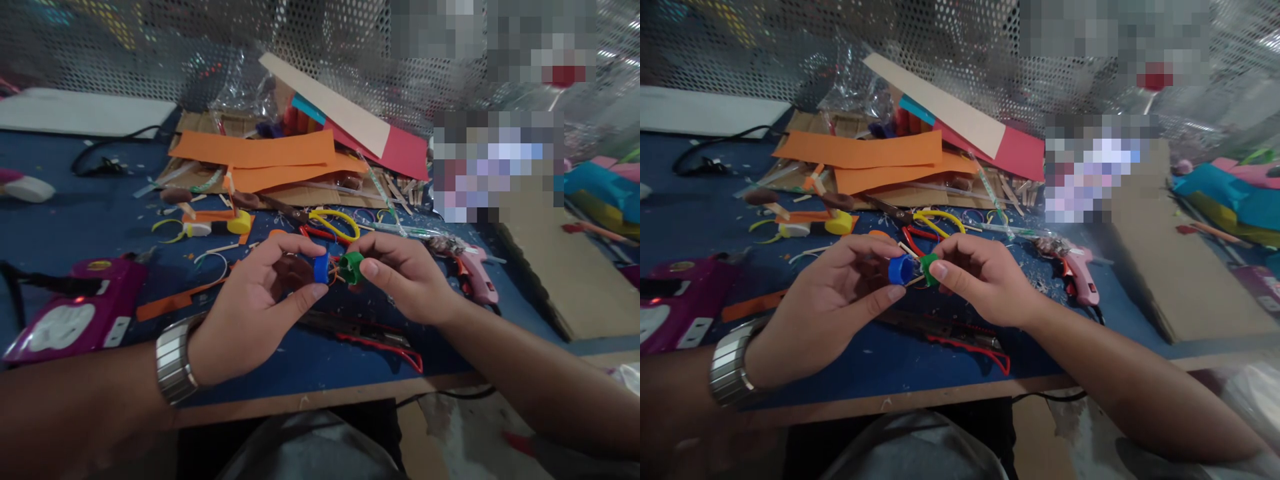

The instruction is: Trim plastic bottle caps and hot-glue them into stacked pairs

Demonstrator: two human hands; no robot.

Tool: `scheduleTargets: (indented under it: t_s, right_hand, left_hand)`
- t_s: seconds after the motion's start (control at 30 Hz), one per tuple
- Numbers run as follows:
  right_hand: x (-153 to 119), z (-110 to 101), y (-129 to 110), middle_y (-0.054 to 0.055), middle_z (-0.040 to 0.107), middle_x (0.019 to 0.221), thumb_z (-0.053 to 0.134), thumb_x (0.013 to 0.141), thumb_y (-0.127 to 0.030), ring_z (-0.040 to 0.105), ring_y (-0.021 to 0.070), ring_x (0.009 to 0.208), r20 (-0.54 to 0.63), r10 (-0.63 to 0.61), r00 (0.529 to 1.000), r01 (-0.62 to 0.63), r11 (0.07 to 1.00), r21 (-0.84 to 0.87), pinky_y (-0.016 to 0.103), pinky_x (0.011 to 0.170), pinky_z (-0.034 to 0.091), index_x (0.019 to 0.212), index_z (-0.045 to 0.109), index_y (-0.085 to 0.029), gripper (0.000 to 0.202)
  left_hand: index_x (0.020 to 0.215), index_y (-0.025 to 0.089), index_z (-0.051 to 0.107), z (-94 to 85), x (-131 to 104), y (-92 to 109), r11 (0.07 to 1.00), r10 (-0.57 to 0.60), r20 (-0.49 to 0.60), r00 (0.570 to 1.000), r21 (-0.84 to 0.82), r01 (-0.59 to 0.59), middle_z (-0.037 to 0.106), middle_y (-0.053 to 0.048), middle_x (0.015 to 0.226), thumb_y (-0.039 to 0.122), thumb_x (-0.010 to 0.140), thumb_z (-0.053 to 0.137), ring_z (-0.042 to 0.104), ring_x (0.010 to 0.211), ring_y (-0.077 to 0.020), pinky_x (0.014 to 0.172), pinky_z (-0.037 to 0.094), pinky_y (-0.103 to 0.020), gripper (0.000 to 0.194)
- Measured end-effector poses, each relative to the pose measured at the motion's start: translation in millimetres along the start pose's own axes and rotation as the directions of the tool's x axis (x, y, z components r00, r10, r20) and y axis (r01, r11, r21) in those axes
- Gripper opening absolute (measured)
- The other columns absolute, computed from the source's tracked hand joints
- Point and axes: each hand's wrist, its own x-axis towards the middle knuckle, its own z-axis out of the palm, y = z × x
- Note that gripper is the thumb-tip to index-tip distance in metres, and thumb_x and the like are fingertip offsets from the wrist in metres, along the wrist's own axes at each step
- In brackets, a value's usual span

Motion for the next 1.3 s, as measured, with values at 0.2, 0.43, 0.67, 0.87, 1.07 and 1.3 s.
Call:
scheduleTargets:
  t_s: [0.2, 0.43, 0.67, 0.87, 1.07, 1.3]
  right_hand:
    - [2, 1, 1, 0.001, 0.075, 0.093, 0.088, 0.101, -0.041, 0.073, 0.0137, 0.075, -0.105, 0.015, 0.994, -0.006, 0.996, 0.091, 0.026, 0.070, 0.065, 0.117, 0.073, -0.021, 0.029]
    - [7, -6, 13, -0.001, 0.071, 0.101, 0.089, 0.094, -0.023, 0.071, 0.0139, 0.076, -0.210, -0.016, 0.978, 0.032, 0.997, 0.074, 0.029, 0.069, 0.062, 0.120, 0.067, -0.026, 0.034]
    - [8, -9, 18, -0.001, 0.074, 0.105, 0.089, 0.095, -0.021, 0.074, 0.0132, 0.077, -0.196, -0.032, 0.980, 0.052, 0.994, 0.095, 0.029, 0.072, 0.064, 0.123, 0.068, -0.026, 0.036]
    - [6, -10, 15, 0.003, 0.079, 0.111, 0.098, 0.093, -0.027, 0.079, 0.0166, 0.088, -0.080, -0.004, 0.997, 0.017, 0.985, 0.169, 0.031, 0.082, 0.069, 0.124, 0.069, -0.026, 0.043]
    - [5, -6, 10, 0.007, 0.082, 0.130, 0.088, 0.102, -0.023, 0.081, 0.0194, 0.115, 0.047, -0.074, 0.996, 0.065, 0.985, 0.161, 0.033, 0.101, 0.068, 0.132, 0.073, -0.027, 0.034]
    - [4, -8, 14, 0.008, 0.073, 0.142, 0.087, 0.104, -0.027, 0.076, 0.0213, 0.122, 0.050, -0.164, 0.985, 0.164, 0.986, 0.011, 0.036, 0.104, 0.066, 0.135, 0.072, -0.029, 0.035]
  left_hand:
    - [0.124, 0.027, 0.070, 2.6, 1, 4, 0.997, -0.032, -0.005, 0.999, -0.072, 0.031, 0.077, 0.000, 0.112, 0.021, 0.101, 0.084, 0.075, 0.098, -0.0136, 0.085, 0.064, -0.023, 0.028]
    - [0.115, 0.024, 0.070, 5.1, 2, 8, 0.988, -0.078, 0.000, 0.997, -0.130, 0.078, 0.077, 0.000, 0.104, 0.022, 0.095, 0.089, 0.075, 0.092, -0.0136, 0.081, 0.064, -0.023, 0.028]
    - [0.127, 0.022, 0.075, 5.3, 5, 5, 0.989, -0.137, 0.037, 0.990, -0.047, 0.139, 0.083, -0.006, 0.120, 0.026, 0.096, 0.086, 0.080, 0.110, -0.0214, 0.098, 0.067, -0.035, 0.033]
    - [0.131, 0.022, 0.074, 3.5, 5, 6, 0.988, -0.110, 0.079, 0.991, -0.103, 0.118, 0.085, -0.007, 0.124, 0.027, 0.100, 0.085, 0.082, 0.114, -0.0210, 0.102, 0.068, -0.033, 0.033]
    - [0.124, 0.024, 0.080, 2.8, 3, 9, 0.987, -0.049, 0.174, 0.983, -0.140, 0.074, 0.083, -0.006, 0.129, 0.023, 0.097, 0.090, 0.082, 0.109, -0.0193, 0.097, 0.069, -0.029, 0.029]
    - [0.120, 0.024, 0.083, 2.9, 3, 11, 0.972, -0.027, 0.213, 0.977, -0.223, 0.076, 0.080, -0.006, 0.136, 0.016, 0.095, 0.091, 0.080, 0.103, -0.0143, 0.094, 0.068, -0.023, 0.027]
